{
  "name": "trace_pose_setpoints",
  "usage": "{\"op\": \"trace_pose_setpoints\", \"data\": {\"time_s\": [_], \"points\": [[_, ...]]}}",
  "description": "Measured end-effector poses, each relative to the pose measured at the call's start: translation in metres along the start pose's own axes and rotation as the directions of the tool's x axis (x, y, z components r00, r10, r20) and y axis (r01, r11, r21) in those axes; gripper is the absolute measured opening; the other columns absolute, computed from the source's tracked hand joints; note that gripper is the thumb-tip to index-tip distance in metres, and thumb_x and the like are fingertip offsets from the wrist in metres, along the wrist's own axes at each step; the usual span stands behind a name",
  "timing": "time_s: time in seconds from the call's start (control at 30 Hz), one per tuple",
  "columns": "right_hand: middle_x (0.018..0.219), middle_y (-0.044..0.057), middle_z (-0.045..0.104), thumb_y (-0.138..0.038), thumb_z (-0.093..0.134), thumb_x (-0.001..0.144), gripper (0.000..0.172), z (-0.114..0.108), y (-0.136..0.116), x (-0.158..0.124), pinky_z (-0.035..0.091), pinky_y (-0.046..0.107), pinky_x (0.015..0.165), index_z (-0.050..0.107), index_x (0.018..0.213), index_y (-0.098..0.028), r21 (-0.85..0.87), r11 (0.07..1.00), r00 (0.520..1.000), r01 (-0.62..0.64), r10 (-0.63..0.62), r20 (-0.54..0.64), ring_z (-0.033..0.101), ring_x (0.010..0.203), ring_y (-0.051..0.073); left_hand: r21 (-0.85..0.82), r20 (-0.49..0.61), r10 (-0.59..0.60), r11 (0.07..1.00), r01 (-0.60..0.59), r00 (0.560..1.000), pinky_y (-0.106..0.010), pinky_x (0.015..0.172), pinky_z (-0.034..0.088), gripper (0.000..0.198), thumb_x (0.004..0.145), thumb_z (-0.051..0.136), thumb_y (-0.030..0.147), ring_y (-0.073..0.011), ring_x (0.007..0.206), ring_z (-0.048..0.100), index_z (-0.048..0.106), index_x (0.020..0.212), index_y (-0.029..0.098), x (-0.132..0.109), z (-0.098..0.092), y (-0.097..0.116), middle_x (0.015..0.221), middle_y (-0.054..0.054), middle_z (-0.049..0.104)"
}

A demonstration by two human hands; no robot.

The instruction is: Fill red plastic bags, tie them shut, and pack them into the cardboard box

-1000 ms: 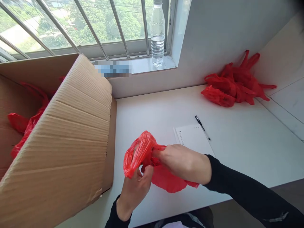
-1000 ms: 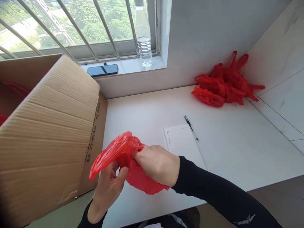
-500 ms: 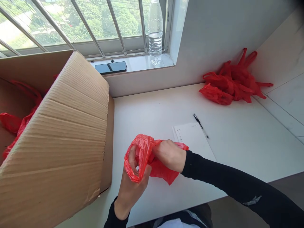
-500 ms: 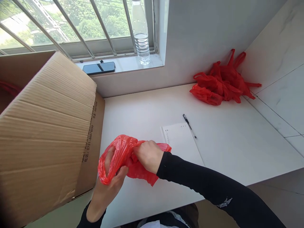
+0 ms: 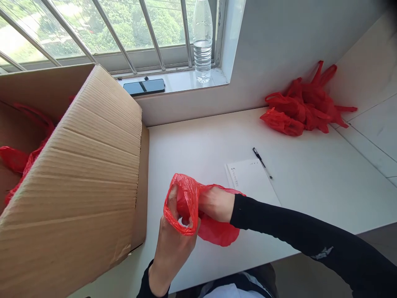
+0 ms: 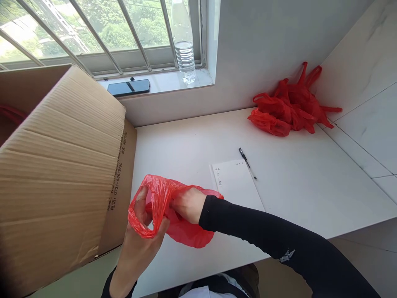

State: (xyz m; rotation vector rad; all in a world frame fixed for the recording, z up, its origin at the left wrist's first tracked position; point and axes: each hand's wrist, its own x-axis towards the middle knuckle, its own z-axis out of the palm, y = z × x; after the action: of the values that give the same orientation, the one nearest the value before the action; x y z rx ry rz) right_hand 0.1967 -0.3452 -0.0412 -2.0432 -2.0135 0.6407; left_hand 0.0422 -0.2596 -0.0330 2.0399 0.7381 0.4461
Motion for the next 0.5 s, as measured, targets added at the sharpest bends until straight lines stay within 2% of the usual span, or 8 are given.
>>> {"op": "trace_pose_setpoints", "data": {"time_s": [0.07, 0.27, 0.5], "points": [[0.092, 0.001, 0.07, -0.008, 0.051, 0.093, 0.014, 0.002, 0.004, 0.001, 0.043, 0.023, 0.065, 0.062, 0.091, -0.017, 0.004, 1.0, 1.0, 0.016, -0.016, 0.009, 0.06, 0.079, 0.012, -0.011, 0.004, -0.038, 0.999, 0.038, 0.999, -0.033, 0.066, 0.06, 0.08, 0.086, 0.065, 0.025, -0.0238, 0.085, 0.071, 0.031, 0.157, 0.028, 0.001, -0.004, 0.0, 0.113, -0.009, 0.068], [0.087, 0.008, 0.07, -0.005, 0.053, 0.088, 0.014, -0.004, 0.009, -0.003, 0.037, 0.029, 0.058, 0.062, 0.096, -0.012, -0.07, 0.992, 0.995, -0.103, 0.104, 0.007, 0.061, 0.075, 0.018, 0.065, -0.01, -0.126, 0.99, 0.126, 0.992, -0.032, 0.068, 0.058, 0.083, 0.082, 0.068, 0.024, -0.0249, 0.095, 0.069, 0.033, 0.157, 0.028, 0.006, -0.015, -0.003, 0.131, -0.013, 0.06], [0.077, 0.005, 0.066, -0.002, 0.049, 0.084, 0.018, -0.019, 0.01, -0.012, 0.026, 0.032, 0.051, 0.061, 0.084, -0.015, -0.154, 0.972, 0.984, -0.178, 0.179, -0.007, 0.054, 0.062, 0.017, -0.015, 0.049, -0.18, 0.983, 0.181, 0.982, -0.028, 0.056, 0.054, 0.085, 0.08, 0.064, 0.017, -0.0164, 0.064, 0.061, 0.031, 0.158, 0.026, 0.01, -0.009, 0.002, 0.095, -0.002, 0.066]]}}
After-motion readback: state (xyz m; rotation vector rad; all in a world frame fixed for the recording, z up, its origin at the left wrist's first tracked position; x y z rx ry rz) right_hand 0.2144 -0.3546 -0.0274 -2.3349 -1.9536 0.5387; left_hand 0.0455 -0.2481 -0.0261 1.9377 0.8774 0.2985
